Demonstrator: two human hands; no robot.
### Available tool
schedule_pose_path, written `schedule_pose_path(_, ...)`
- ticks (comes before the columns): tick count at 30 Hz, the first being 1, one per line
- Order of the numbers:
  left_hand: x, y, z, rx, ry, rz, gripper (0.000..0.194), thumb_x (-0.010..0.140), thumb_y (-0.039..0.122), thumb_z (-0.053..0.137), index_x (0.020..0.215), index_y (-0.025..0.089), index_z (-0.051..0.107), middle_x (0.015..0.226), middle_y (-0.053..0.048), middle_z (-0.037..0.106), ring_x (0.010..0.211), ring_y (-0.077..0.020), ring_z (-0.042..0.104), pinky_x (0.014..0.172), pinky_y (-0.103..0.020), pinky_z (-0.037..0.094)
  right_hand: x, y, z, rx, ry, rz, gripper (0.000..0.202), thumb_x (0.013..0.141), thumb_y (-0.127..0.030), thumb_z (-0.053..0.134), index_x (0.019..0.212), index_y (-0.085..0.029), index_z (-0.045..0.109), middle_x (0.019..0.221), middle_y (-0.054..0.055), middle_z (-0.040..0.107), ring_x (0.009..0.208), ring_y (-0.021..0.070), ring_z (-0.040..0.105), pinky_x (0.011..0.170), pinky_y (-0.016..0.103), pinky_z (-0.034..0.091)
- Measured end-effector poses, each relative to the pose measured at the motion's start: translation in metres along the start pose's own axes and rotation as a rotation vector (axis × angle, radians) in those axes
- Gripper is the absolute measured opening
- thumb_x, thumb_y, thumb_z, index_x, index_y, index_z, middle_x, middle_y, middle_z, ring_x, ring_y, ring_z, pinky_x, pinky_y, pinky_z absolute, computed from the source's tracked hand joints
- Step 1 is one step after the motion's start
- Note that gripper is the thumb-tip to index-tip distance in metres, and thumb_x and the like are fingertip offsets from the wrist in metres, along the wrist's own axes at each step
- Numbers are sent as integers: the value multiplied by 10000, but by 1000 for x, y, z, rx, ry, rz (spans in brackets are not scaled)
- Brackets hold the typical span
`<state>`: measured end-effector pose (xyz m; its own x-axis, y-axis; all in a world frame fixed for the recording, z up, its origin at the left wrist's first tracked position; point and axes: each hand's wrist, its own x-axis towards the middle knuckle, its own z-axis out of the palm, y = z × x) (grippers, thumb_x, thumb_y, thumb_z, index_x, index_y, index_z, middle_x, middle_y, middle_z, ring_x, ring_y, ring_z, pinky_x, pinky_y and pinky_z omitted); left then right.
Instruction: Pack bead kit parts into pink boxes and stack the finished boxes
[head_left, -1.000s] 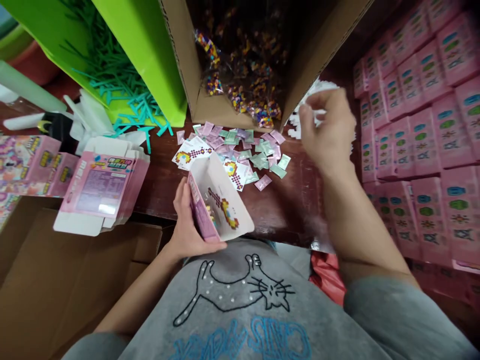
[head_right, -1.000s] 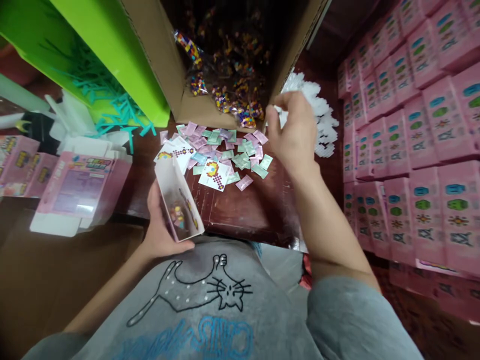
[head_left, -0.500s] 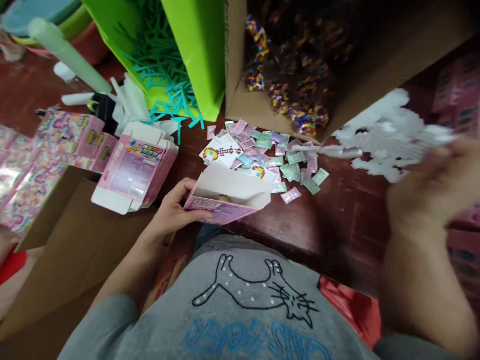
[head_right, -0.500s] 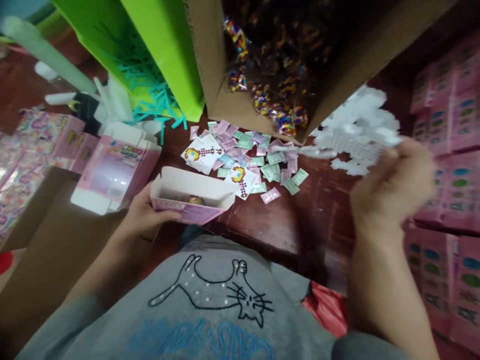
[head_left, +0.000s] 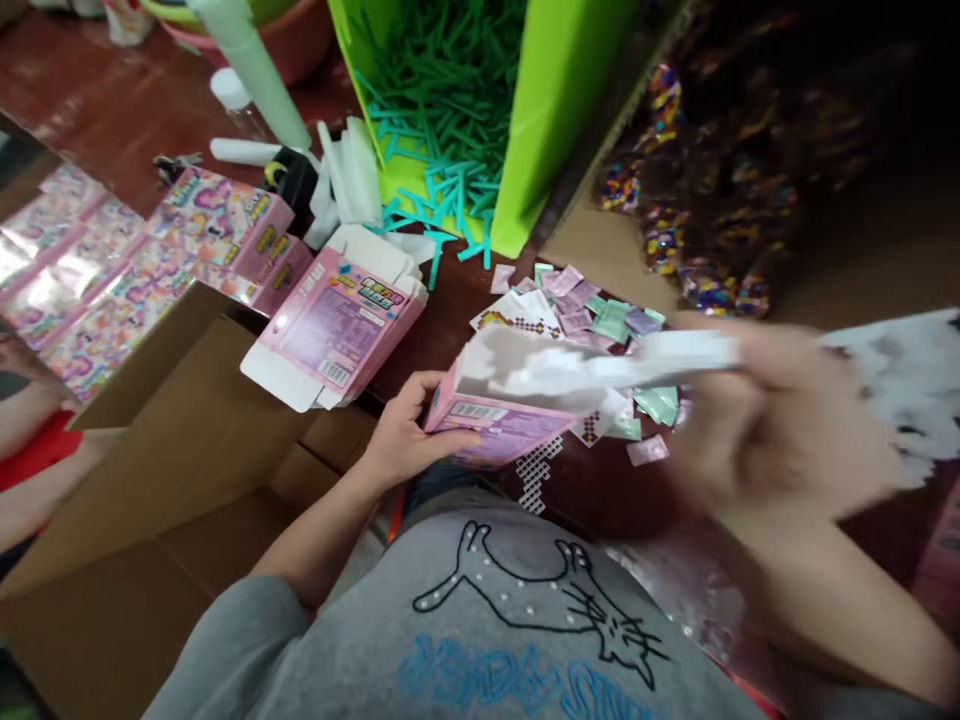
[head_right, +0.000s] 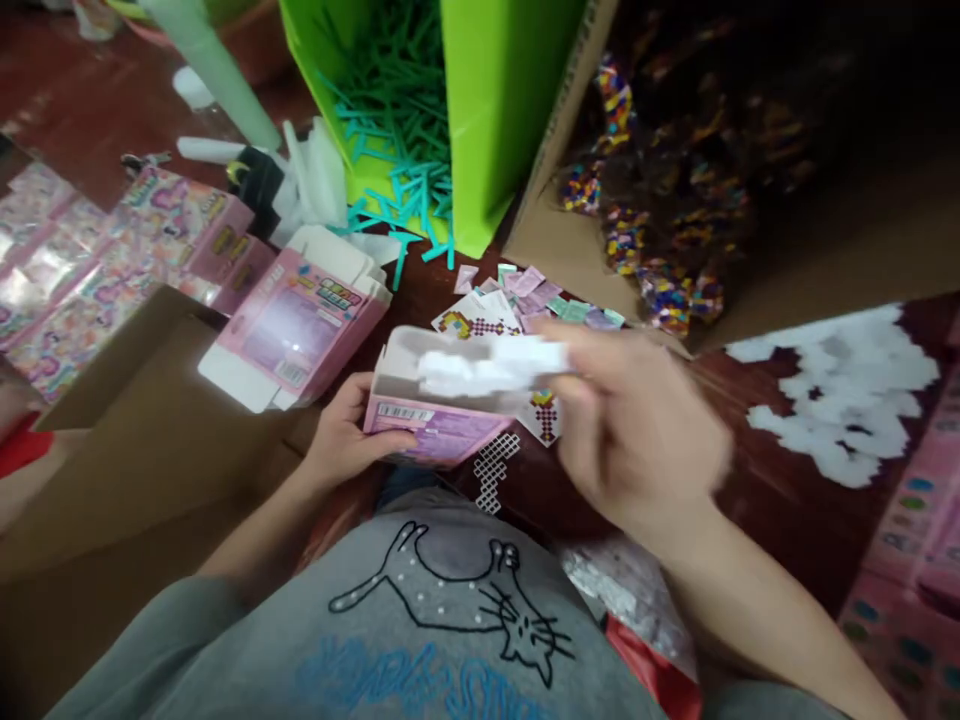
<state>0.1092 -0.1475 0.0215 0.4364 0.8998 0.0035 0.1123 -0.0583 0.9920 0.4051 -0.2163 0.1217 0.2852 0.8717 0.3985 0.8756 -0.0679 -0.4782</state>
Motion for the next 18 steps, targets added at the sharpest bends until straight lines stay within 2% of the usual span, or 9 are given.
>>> schedule_pose_path(1, -2, -2, -1, -24, 4, -13, 660, 734, 573, 1057, 1216, 253, 739, 1099, -43, 815, 966, -226, 766, 894, -363, 623, 5, -7, 8, 90, -30, -144, 474, 1108, -596, 522, 1574, -616, 611, 1209, 45, 867, 1006, 381, 820, 757, 634, 659)
schedule_pose_path(2, -3, -4, -2, -52, 16, -22, 668, 725, 594, 1058, 1205, 255, 742, 1082, -42, 813, 952, -226, 764, 875, -360, 626, 11, -14, 16, 175, -59, -285, 518, 1099, -465, 625, 1593, -615, 581, 1163, 5, 874, 949, 342, 821, 814, 616, 675)
schedule_pose_path(4, -4, -12, -6, -121, 72, -27, 684, 717, 630, 1053, 1196, 257, 739, 1061, -41, 813, 927, -227, 766, 842, -357, 639, 25, -27, 34, 257, -128, -513, 534, 1099, -335, 679, 1583, -546, 606, 1152, -11, 875, 988, 312, 820, 932, 602, 668)
schedule_pose_path(7, -6, -26, -16, -192, 207, -32, 662, 713, 604, 1061, 1173, 262, 731, 1041, -34, 830, 883, -222, 781, 814, -353, 661, 53, -39, 60, 183, -247, -681, 292, 1072, -523, 737, 1299, -364, 827, 1415, 88, 808, 1328, 381, 724, 1114, 657, 591)
schedule_pose_path(9, -9, -33, -25, -220, 291, -55, 624, 695, 531, 1087, 1133, 263, 733, 1012, -21, 841, 843, -205, 785, 801, -339, 670, 72, -43, 75, 157, -348, -742, 336, 1024, -629, 760, 1071, -322, 886, 1591, 89, 706, 1507, 423, 591, 1245, 711, 495)
schedule_pose_path(11, -14, -36, -34, -263, 375, -94, 610, 657, 465, 1110, 1097, 252, 744, 972, -11, 847, 801, -191, 786, 773, -322, 677, 87, -46, 87, 188, -489, -804, 352, 1017, -624, 774, 897, -310, 878, 1659, 37, 651, 1608, 425, 490, 1360, 751, 357)
schedule_pose_path(13, -21, -35, -41, -299, 450, -151, 636, 602, 420, 1129, 1082, 225, 759, 922, -19, 846, 770, -201, 792, 741, -323, 690, 97, -47, 94, 275, -591, -872, 394, 1051, -597, 740, 838, -286, 856, 1663, 13, 646, 1649, 411, 449, 1400, 768, 280)
schedule_pose_path(15, -28, -34, -45, -283, 528, -185, 685, 513, 372, 1149, 1058, 196, 773, 892, -33, 842, 776, -227, 803, 752, -351, 715, 108, -43, 98, 412, -588, -866, 399, 1105, -600, 643, 950, -306, 863, 1673, 2, 636, 1643, 375, 477, 1391, 726, 346)
schedule_pose_path(18, -33, -36, -49, -212, 607, -166, 708, 446, 325, 1162, 1033, 208, 783, 855, -28, 826, 766, -247, 800, 784, -414, 747, 133, -27, 120, 534, -345, -650, 328, 1161, -522, 536, 1274, -359, 797, 1654, 40, 639, 1568, 299, 581, 1333, 600, 491)
